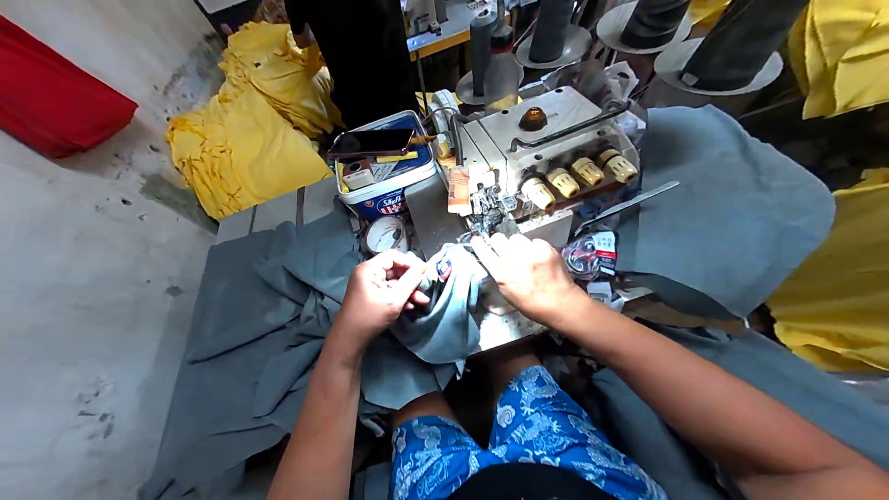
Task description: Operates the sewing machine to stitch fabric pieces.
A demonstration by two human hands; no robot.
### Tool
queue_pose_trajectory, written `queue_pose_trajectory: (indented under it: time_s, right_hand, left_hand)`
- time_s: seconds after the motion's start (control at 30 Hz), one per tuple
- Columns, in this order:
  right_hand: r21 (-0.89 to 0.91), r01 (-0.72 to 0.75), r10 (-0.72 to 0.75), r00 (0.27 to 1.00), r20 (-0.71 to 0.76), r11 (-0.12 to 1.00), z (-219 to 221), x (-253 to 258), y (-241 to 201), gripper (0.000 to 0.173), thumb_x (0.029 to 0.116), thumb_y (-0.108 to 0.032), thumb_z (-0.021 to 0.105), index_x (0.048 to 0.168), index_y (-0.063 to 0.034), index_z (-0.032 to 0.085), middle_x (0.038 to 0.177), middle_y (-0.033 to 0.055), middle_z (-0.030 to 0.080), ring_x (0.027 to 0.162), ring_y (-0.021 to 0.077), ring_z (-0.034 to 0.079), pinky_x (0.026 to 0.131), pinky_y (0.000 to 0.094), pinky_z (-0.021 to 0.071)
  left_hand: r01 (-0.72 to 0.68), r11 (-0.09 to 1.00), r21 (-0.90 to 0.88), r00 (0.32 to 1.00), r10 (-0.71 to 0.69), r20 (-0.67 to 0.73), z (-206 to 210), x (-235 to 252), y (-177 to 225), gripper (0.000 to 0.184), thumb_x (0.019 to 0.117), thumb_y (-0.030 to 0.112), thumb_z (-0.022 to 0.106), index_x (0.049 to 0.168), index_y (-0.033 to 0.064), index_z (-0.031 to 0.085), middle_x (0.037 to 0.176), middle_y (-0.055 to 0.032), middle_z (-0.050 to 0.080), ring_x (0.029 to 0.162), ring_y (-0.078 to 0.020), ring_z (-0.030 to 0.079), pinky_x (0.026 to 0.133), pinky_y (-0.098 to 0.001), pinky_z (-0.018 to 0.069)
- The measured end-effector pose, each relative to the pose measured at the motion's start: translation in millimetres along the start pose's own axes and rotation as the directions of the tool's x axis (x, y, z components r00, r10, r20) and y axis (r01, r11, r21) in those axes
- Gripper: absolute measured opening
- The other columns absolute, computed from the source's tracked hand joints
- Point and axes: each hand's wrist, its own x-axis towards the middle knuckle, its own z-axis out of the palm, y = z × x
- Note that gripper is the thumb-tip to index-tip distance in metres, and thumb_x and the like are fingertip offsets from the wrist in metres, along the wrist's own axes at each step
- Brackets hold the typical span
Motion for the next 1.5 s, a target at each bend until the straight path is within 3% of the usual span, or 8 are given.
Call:
queue_pose_trajectory:
  time_s: [0.67,0.87,0.93,1.03,1.13,1.23,1.33,1.5]
  right_hand:
    - [0.283,0.022,0.058,0.961,-0.271,0.959,-13,-19,-27,0.027,0.0993,-0.015,0.054,0.109,-0.0107,0.079,0.074,0.0100,0.066,0.060,0.0262,0.065,0.045,0.0371,0.0458]
    - [0.697,-0.316,0.613,0.758,-0.223,0.644,2,-49,6,0.038,0.1049,-0.018,0.052,0.136,0.0042,0.054,0.095,0.0115,0.067,0.074,0.0120,0.063,0.068,0.0302,0.0558]
    - [0.770,-0.408,0.783,0.594,-0.185,0.491,12,-51,33,0.042,0.1061,-0.018,0.050,0.136,0.0099,0.044,0.094,0.0145,0.061,0.074,0.0101,0.059,0.070,0.0284,0.0532]
    - [0.731,-0.580,0.893,0.440,-0.090,0.359,25,-46,70,0.047,0.1068,-0.021,0.050,0.141,0.0084,0.039,0.117,0.0212,0.059,0.096,0.0209,0.064,0.086,0.0373,0.0537]
    - [0.517,-0.530,0.727,0.606,-0.323,0.672,29,-53,61,0.049,0.1020,-0.018,0.055,0.139,0.0141,0.048,0.143,0.0385,0.046,0.134,0.0503,0.047,0.111,0.0569,0.0395]
    - [0.455,-0.181,0.417,0.761,-0.497,0.872,29,-73,-11,0.043,0.0977,-0.031,0.062,0.122,0.0031,0.056,0.119,0.0275,0.062,0.116,0.0352,0.060,0.101,0.0443,0.0486]
    - [0.583,0.043,0.268,0.859,-0.436,0.811,51,-96,-90,0.048,0.0940,-0.048,0.064,0.129,-0.0180,0.053,0.128,0.0104,0.058,0.125,0.0229,0.055,0.103,0.0388,0.0457]
    - [0.732,0.071,0.346,0.847,-0.403,0.678,58,-63,-117,0.066,0.0864,-0.036,0.070,0.132,0.0043,0.045,0.136,0.0311,0.052,0.137,0.0275,0.049,0.115,0.0330,0.0383]
  left_hand:
    - [-0.003,0.995,-0.098,0.991,0.016,0.132,17,-1,-5,0.011,0.1041,0.000,0.045,0.105,0.0026,0.056,0.094,-0.0013,0.070,0.080,-0.0085,0.073,0.069,-0.0247,0.0625]
    - [-0.225,0.822,0.523,0.853,0.425,-0.302,-19,-3,-36,0.057,0.1049,0.012,0.046,0.156,-0.0058,0.028,0.165,-0.0266,0.023,0.147,-0.0314,0.040,0.112,-0.0464,0.0448]
    - [-0.321,0.655,0.684,0.748,0.619,-0.241,-2,-31,-48,0.047,0.0949,0.011,0.053,0.137,-0.0087,0.047,0.146,-0.0338,0.045,0.133,-0.0368,0.052,0.101,-0.0464,0.0505]
    - [-0.470,0.452,0.758,0.661,0.749,-0.037,29,-72,-86,0.007,0.0972,0.016,0.053,0.103,0.0182,0.055,0.113,-0.0062,0.056,0.114,-0.0201,0.055,0.102,-0.0320,0.0426]
    - [-0.426,0.410,0.806,0.692,0.722,-0.002,29,-86,-131,0.017,0.0958,0.019,0.055,0.111,0.0232,0.060,0.117,-0.0070,0.056,0.117,-0.0236,0.053,0.108,-0.0352,0.0391]
    - [-0.324,0.472,0.820,0.737,0.669,-0.094,26,-81,-139,0.016,0.0937,0.018,0.067,0.108,0.0227,0.072,0.118,-0.0160,0.065,0.117,-0.0322,0.060,0.104,-0.0444,0.0449]
    - [-0.362,0.488,0.794,0.755,0.653,-0.058,25,-67,-119,0.012,0.0956,0.017,0.065,0.098,0.0155,0.077,0.113,-0.0170,0.073,0.112,-0.0342,0.067,0.102,-0.0537,0.0481]
    - [-0.563,0.526,0.637,0.744,0.658,0.115,29,-52,-39,0.017,0.0962,0.011,0.061,0.093,0.0021,0.076,0.081,-0.0114,0.074,0.076,-0.0240,0.072,0.073,-0.0375,0.0588]
